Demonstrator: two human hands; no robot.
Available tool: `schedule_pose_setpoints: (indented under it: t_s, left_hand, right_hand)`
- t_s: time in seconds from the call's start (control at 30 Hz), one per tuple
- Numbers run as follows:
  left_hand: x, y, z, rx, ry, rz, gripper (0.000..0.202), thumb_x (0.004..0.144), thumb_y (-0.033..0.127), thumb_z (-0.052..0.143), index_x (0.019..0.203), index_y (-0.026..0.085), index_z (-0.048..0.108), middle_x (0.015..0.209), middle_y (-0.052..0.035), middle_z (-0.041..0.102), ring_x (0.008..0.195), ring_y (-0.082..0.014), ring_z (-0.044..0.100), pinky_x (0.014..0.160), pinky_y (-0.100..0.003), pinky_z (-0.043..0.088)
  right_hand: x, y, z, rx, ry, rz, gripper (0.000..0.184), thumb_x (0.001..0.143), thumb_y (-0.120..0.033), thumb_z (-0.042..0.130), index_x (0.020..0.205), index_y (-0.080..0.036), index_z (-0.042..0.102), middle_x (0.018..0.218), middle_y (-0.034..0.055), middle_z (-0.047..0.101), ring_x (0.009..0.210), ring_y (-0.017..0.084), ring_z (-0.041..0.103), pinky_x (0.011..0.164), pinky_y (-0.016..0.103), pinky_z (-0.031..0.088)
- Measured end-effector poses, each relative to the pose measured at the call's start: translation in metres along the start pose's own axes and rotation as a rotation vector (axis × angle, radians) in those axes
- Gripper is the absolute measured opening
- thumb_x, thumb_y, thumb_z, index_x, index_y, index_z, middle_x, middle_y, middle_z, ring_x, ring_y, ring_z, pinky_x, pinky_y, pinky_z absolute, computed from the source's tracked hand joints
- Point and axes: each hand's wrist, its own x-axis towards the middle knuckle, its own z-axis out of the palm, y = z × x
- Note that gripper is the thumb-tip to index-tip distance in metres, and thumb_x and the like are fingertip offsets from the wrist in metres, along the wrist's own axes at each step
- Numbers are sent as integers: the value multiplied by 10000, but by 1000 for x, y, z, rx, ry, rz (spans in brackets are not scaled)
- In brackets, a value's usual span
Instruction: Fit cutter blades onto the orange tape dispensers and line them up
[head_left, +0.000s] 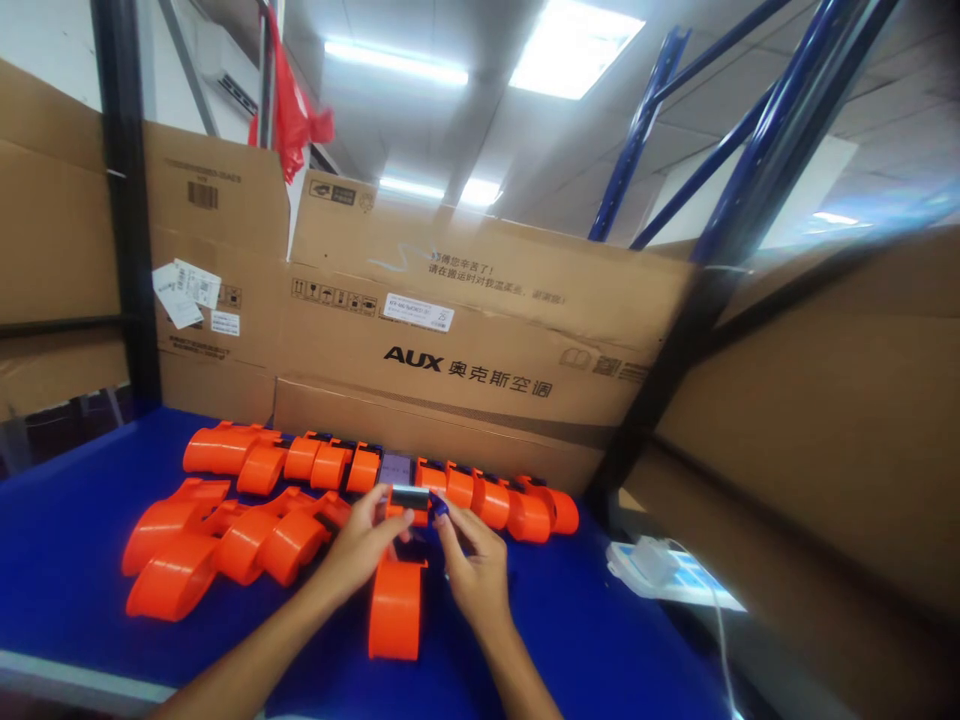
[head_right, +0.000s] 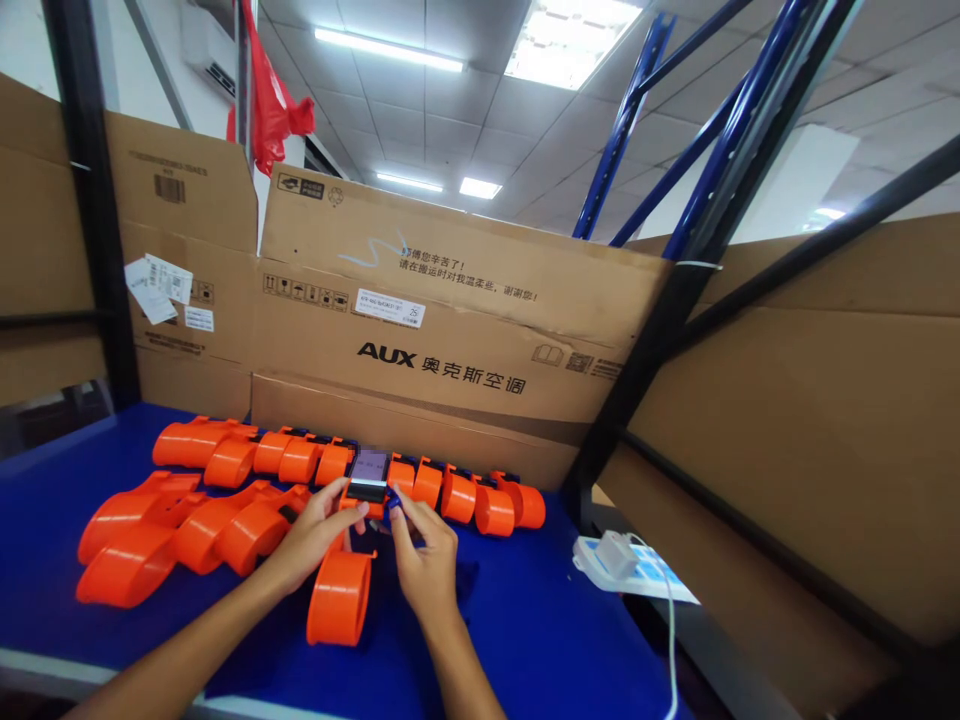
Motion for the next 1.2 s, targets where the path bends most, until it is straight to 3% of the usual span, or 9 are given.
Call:
schedule_pose_setpoints:
  t_s: [0.17,0.4,0.83,1.2]
  left_hand:
    - [0,0,0,-7,21,9,437,739,440,753,1046,165,607,684,6,630,586,-144,578,527,-231,451]
    - [0,-2,-1,4,35,-5,447,771,485,715,1072,173,603,683,6,636,575,-146,582,535,-240,459]
    - [-1,1,1,-35,12,-7,438,764,497,713,1041,176,603,697,-2,652,559,-143,579,534,-247,466]
    - [-2,2,3,-67,17,-9,435,754,482,734,1038,177,612,687,-3,651,588,-148,593,554,-241,463]
  right_hand:
    - [-1,-5,1,-43,-58,-68,344,924,-297,592,1250,-229,681,880,56,724,617,160,614,576,270,515]
    - [-2,-3,2,-65,-89,-150,347,926,-263,583,1262,-253,668,1036,85,743,878,234,705,792,348,575]
    - [-7,13,4,-242,-127,-271,452,974,-187,473,1421,-229,521,1020,114,717,872,213,696,785,332,579]
    - [-7,7,6,-214,-108,-285,431,974,-196,462,1392,-242,557,1060,113,720,898,218,706,803,334,583]
